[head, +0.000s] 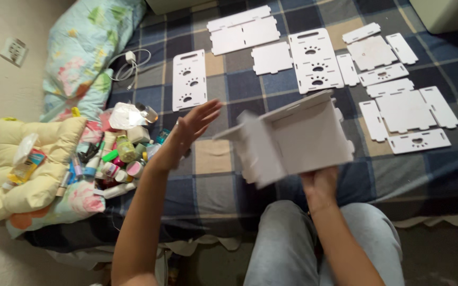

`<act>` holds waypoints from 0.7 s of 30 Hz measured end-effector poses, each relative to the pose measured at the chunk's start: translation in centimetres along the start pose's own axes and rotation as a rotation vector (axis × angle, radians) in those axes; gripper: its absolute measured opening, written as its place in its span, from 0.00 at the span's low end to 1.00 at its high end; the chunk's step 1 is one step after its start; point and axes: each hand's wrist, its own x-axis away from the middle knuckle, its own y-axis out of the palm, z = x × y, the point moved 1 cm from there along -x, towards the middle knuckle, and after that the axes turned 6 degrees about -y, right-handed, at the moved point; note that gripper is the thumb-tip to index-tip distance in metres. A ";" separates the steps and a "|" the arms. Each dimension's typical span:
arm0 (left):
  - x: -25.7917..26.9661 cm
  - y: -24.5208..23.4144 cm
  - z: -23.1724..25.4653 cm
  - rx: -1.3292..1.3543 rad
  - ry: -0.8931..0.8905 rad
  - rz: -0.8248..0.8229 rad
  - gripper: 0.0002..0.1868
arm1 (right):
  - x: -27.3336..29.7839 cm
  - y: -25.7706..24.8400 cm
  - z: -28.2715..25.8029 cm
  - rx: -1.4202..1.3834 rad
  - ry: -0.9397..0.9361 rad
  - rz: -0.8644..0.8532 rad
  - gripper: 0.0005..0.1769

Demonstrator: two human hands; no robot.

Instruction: The person assembles a white flat-pack furniture unit by hand, snapping together pre-cut panels with interlocking tabs and slots. They build a small box-like structure with internal dividers, then add a top panel to complete the unit.

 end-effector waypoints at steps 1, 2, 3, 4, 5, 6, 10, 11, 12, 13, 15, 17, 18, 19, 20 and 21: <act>0.3 -0.7 -2.1 0.001 -0.059 0.058 0.58 | -1.2 -1.7 1.0 -0.108 0.114 0.027 0.21; 0.3 -1.2 -4.5 0.009 -0.134 0.102 0.57 | -2.2 -3.3 2.3 -0.210 0.207 0.050 0.22; 0.2 -1.6 -7.1 0.018 -0.210 0.150 0.56 | -3.1 -4.6 3.6 -0.328 0.310 0.061 0.22; 0.1 -1.8 -9.7 0.027 -0.286 0.197 0.56 | -3.5 -6.0 4.8 -0.265 0.319 0.093 0.23; 0.4 -1.7 -12.2 -0.047 -0.298 0.218 0.59 | -3.9 -7.0 6.0 -0.205 0.330 0.120 0.24; 1.0 -1.2 -14.8 -0.121 -0.310 0.239 0.64 | -4.2 -7.8 6.9 -0.144 0.340 0.147 0.25; 1.5 1.0 -22.4 -0.417 -0.247 0.269 0.83 | -5.2 -8.4 8.2 -0.046 0.336 0.109 0.23; 1.1 1.8 -23.6 -0.452 -0.209 0.270 0.85 | -4.9 -8.1 8.0 0.044 0.307 0.080 0.22; 0.6 2.6 -24.5 -0.487 -0.171 0.270 0.87 | -4.5 -7.6 7.7 0.133 0.279 0.051 0.21; 0.2 3.4 -25.2 -0.522 -0.129 0.268 0.88 | -3.9 -7.0 7.2 0.217 0.286 0.034 0.21; -0.6 5.0 -26.1 -0.519 -0.195 0.270 0.91 | -2.7 -5.9 5.8 0.384 0.300 -0.003 0.20; -1.2 5.5 -26.4 -0.531 -0.221 0.282 0.92 | -1.8 -4.9 4.3 0.541 0.425 -0.063 0.19; -1.5 5.6 -26.5 -0.544 -0.214 0.292 0.92 | -1.4 -4.6 3.6 0.618 0.489 -0.091 0.19; -1.5 5.7 -26.5 -0.557 -0.206 0.303 0.91 | -1.0 -4.6 2.9 0.703 0.579 -0.109 0.18; -1.3 5.8 -26.6 -0.547 -0.209 0.313 0.90 | -0.6 -4.6 2.2 0.787 0.670 -0.126 0.16; -1.3 5.7 -26.6 -0.538 -0.212 0.324 0.89 | -0.4 -4.6 1.8 0.870 0.760 -0.143 0.15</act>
